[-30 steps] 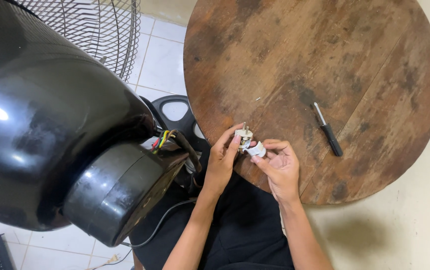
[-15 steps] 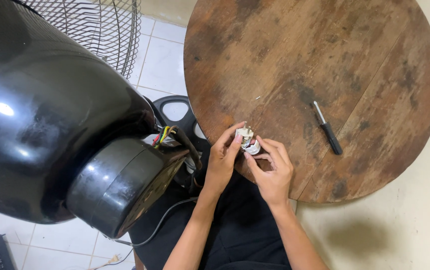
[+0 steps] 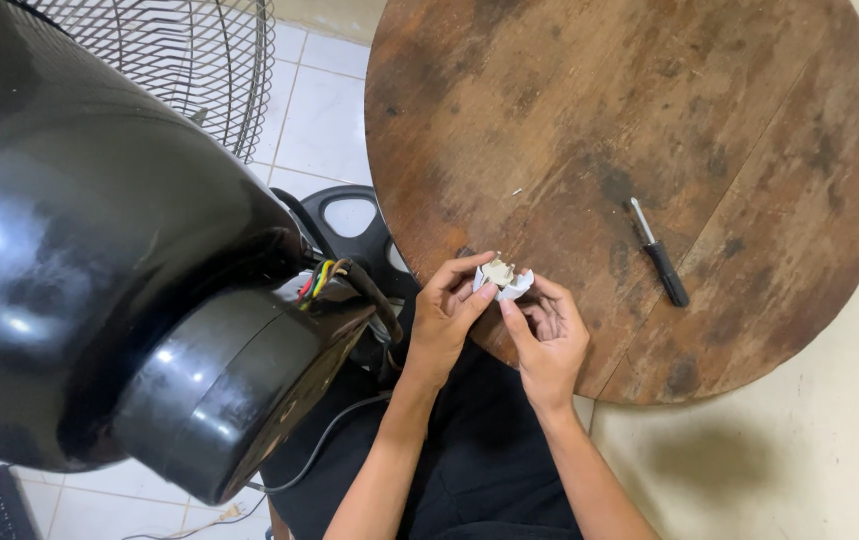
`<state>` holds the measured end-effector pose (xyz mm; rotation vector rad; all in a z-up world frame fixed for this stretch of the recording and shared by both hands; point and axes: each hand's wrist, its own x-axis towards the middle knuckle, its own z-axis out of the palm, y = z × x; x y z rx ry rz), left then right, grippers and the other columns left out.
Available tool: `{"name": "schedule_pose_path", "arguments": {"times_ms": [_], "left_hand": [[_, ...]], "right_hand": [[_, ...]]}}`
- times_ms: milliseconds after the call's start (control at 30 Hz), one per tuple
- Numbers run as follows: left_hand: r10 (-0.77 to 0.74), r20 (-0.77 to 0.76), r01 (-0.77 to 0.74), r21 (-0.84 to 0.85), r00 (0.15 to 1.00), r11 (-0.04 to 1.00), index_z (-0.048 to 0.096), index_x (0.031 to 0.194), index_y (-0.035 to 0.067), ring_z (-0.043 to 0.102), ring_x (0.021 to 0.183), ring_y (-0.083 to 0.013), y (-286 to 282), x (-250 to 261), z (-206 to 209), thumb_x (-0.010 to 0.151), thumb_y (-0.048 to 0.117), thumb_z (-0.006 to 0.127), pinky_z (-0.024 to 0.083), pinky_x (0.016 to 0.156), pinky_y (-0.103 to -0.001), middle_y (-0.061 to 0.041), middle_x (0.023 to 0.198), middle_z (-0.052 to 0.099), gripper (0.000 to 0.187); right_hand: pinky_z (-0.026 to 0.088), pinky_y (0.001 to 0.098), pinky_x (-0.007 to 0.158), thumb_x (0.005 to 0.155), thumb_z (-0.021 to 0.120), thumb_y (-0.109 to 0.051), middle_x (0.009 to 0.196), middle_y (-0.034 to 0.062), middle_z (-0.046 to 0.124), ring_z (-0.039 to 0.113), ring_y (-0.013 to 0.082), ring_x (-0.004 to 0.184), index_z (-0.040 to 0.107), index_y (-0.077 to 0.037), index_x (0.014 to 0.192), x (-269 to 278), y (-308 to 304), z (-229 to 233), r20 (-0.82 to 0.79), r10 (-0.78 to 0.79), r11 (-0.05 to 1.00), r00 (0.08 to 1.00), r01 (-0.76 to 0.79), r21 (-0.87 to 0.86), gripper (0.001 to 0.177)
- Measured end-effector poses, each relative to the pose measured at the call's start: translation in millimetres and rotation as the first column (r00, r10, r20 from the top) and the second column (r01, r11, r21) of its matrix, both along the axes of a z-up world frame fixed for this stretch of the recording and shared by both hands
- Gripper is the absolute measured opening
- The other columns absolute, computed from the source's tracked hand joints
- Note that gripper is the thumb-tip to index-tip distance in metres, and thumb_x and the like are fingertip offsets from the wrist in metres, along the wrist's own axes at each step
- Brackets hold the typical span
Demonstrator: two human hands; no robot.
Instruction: The person assembles a white electrical plug by hand, then uses a screwdriver to tighten the internal screws. The plug is connected to a black power cord attached to a standing fan.
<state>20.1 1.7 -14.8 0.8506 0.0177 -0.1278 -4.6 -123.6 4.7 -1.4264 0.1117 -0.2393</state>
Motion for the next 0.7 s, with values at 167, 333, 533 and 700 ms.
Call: {"name": "schedule_pose_path", "arguments": {"times_ms": [167, 333, 533, 700], "left_hand": [[0.007, 0.013, -0.008, 0.026, 1.0, 1.0, 0.059, 0.139, -0.006, 0.061, 0.124, -0.0173, -2, 0, 6, 0.099, -0.003, 0.066, 0.048, 0.109, -0.03, -0.012, 0.13, 0.065, 0.041], [0.021, 0.068, -0.049, 0.443, 0.997, 0.895, 0.059, 0.146, -0.002, 0.06, 0.118, -0.0145, 1, -6, 14, 0.104, 0.007, 0.06, 0.045, 0.105, -0.027, -0.009, 0.127, 0.066, 0.043], [-0.038, 0.087, 0.001, 0.391, 0.995, 0.92, 0.055, 0.147, 0.0, 0.058, 0.128, -0.0152, 5, -5, 16, 0.106, 0.008, 0.055, 0.041, 0.113, -0.028, -0.01, 0.139, 0.064, 0.042], [-0.077, 0.092, 0.039, 0.365, 0.993, 0.93, 0.057, 0.146, -0.003, 0.059, 0.129, -0.0192, 6, -2, 19, 0.104, 0.003, 0.059, 0.043, 0.114, -0.031, -0.014, 0.141, 0.064, 0.042]], "right_hand": [[0.055, 0.0276, 0.096, 0.095, 0.07, 0.008, 0.127, 0.0116, 0.062, 0.065, 0.0154, 0.114, 0.06, 0.009, 0.13, -1, -1, -1, 0.057, 0.038, 0.993, 0.998, -0.031, -0.115, 0.037], [0.054, 0.0271, 0.092, 0.095, 0.069, 0.007, 0.128, 0.012, 0.059, 0.064, 0.0157, 0.112, 0.06, 0.01, 0.129, -1, -2, -3, 0.059, 0.053, 0.985, 0.997, -0.043, -0.166, 0.035], [0.054, 0.0275, 0.094, 0.098, 0.068, 0.004, 0.128, 0.0117, 0.06, 0.064, 0.0156, 0.112, 0.059, 0.01, 0.133, 0, -5, -2, 0.058, 0.069, 0.985, 0.996, -0.059, -0.16, 0.036], [0.053, 0.0274, 0.1, 0.1, 0.063, 0.0, 0.129, 0.0106, 0.059, 0.062, 0.0154, 0.118, 0.053, 0.008, 0.145, -1, -7, 3, 0.011, 0.094, 0.982, 0.996, -0.09, -0.167, 0.047]]}}
